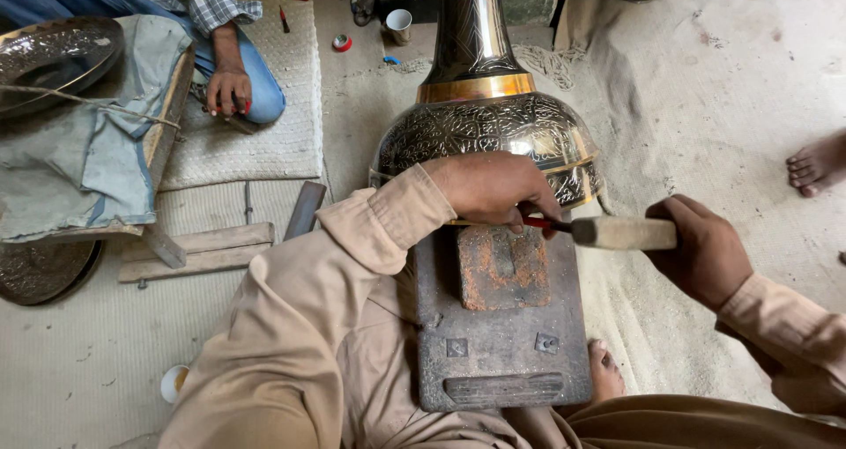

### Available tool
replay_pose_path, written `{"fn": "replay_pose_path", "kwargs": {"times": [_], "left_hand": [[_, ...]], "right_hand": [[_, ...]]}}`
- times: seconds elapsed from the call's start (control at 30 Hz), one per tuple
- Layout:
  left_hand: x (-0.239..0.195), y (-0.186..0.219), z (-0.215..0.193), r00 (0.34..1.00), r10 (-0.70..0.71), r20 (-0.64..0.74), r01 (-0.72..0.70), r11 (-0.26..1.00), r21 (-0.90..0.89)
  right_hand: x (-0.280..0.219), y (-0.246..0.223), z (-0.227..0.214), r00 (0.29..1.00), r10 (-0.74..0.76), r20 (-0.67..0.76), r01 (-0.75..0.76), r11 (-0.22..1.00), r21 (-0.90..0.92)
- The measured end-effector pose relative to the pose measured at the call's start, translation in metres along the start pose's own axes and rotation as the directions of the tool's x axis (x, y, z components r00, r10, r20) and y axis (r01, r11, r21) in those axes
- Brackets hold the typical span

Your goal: The person uses a small chisel and a wooden mallet to engrave intricate patterns onto the surface of a large metal vase. They repeatedly tap the chisel to create detailed designs on the vase's body.

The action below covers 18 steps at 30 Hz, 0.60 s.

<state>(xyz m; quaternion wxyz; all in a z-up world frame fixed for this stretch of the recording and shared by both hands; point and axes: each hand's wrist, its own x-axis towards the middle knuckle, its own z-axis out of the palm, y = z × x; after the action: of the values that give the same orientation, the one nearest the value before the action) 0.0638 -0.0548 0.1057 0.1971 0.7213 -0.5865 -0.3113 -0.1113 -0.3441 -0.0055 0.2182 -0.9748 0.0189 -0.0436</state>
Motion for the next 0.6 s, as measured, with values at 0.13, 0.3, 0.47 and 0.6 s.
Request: {"fn": "replay_pose_path", "kwargs": {"times": [0.13, 0.3, 0.47, 0.6], "left_hand": [[-0.03, -0.01, 0.005, 0.924, 0.01, -0.382, -0.032, 0.998, -0.051], [-0.093, -0.068, 0.047, 0.133, -0.168, -0.977, -0.235, 0.952, -0.196], [-0.104, -0.139, 0.113, -0.331, -0.577, -0.746, -0.295, 0.815, -0.499], [-0.1, -0.202, 0.139, -0.301, -0.733, -0.61, -0.379, 0.679, -0.629]], "right_hand": [[0.01, 0.016, -0.009, 0.992, 0.084, -0.096, -0.075, 0.993, 0.096], [0.008, 0.048, -0.005, 0.897, 0.44, -0.043, -0.437, 0.897, 0.063], [-0.003, 0.064, 0.071, 0.875, 0.481, -0.056, -0.412, 0.8, 0.436], [-0.02, 0.042, 0.135, 0.809, 0.58, 0.1, -0.575, 0.744, 0.339]]}}
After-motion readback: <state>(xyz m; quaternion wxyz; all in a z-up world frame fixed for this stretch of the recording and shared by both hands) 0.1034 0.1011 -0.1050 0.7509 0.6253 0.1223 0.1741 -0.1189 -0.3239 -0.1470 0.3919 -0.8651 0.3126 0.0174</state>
